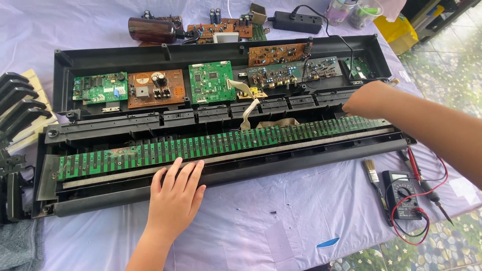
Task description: Screwing and unscrewing circuit boards inside an electronic keyboard during a repair or assembly process.
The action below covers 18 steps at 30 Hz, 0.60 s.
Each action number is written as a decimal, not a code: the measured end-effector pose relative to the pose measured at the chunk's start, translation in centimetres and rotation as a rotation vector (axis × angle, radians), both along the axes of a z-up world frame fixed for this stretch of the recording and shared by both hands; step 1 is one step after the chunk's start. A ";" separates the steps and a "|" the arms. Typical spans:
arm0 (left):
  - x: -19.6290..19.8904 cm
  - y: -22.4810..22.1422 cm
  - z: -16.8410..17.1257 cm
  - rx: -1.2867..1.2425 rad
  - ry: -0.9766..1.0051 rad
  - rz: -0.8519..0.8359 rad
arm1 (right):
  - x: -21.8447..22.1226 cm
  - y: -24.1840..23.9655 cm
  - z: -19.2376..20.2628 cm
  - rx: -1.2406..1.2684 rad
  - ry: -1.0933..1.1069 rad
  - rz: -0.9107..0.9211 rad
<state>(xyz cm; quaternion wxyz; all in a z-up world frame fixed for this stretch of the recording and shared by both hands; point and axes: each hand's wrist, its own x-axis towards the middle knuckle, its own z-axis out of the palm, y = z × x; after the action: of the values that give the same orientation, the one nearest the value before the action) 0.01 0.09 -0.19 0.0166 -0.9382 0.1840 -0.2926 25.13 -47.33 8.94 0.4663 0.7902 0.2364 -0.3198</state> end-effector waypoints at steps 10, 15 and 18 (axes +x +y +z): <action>0.0 0.1 -0.1 -0.016 0.004 -0.005 | -0.8 2.5 1.3 0.007 0.026 -0.214; 0.0 0.1 0.0 -0.007 0.008 0.005 | -1.6 1.8 0.0 -0.105 0.028 0.015; 0.1 0.1 0.2 -0.008 0.008 -0.003 | -2.1 0.3 -0.7 -0.054 -0.031 0.025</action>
<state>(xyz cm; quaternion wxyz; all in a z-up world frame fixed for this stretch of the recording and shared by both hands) 0.15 0.15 0.04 0.0115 -0.9392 0.1842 -0.2895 23.01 -47.08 8.27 0.4953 0.7791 0.2303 -0.3077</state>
